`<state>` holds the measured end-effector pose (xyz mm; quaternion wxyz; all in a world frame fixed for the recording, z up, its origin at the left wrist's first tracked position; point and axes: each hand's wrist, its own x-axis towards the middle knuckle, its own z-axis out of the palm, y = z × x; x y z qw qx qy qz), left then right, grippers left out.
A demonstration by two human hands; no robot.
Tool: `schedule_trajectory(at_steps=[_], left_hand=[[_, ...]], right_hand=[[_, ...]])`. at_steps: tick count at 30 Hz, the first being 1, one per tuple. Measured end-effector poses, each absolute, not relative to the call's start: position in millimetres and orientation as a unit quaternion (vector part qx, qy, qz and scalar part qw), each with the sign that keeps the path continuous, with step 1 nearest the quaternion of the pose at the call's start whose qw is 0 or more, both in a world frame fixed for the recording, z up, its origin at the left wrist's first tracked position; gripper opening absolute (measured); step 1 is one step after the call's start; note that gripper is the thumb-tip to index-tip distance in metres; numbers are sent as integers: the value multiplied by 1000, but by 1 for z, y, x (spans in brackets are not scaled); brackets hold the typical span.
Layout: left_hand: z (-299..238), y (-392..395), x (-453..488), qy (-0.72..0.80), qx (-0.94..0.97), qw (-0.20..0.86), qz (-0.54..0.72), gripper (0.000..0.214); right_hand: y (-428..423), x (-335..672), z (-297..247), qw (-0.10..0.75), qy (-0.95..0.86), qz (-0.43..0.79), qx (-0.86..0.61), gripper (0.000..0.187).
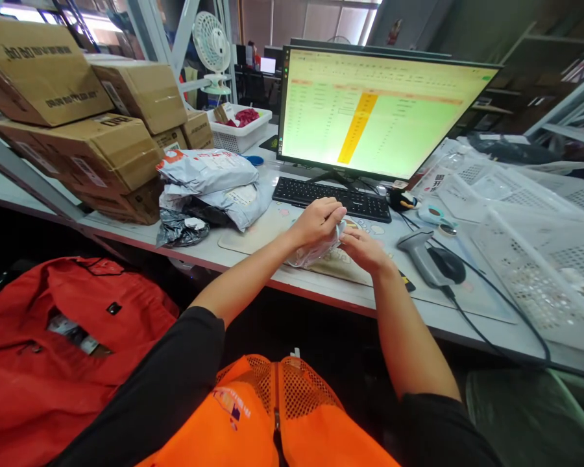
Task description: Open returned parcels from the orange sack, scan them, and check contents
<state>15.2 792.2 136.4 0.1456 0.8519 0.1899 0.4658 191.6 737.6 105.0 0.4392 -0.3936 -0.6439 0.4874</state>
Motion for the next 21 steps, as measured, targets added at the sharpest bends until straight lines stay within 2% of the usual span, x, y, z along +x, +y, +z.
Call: schedule_trajectory(at_steps=[5,10,15,21], left_hand=[[138,789,16,173,842,178,478,53],[141,785,13,169,822,212,501,55],[137,785,7,171,784,223,553,57],[130,786,-12,223,728,208,614,57]], right_hand=[[738,184,103,472,-635,445,-418,20],[735,169,96,515,-607,391,-461,26],[737,157,71,597,-491,310,-553,31],[734,155,43,616,-470,288,-563,32]])
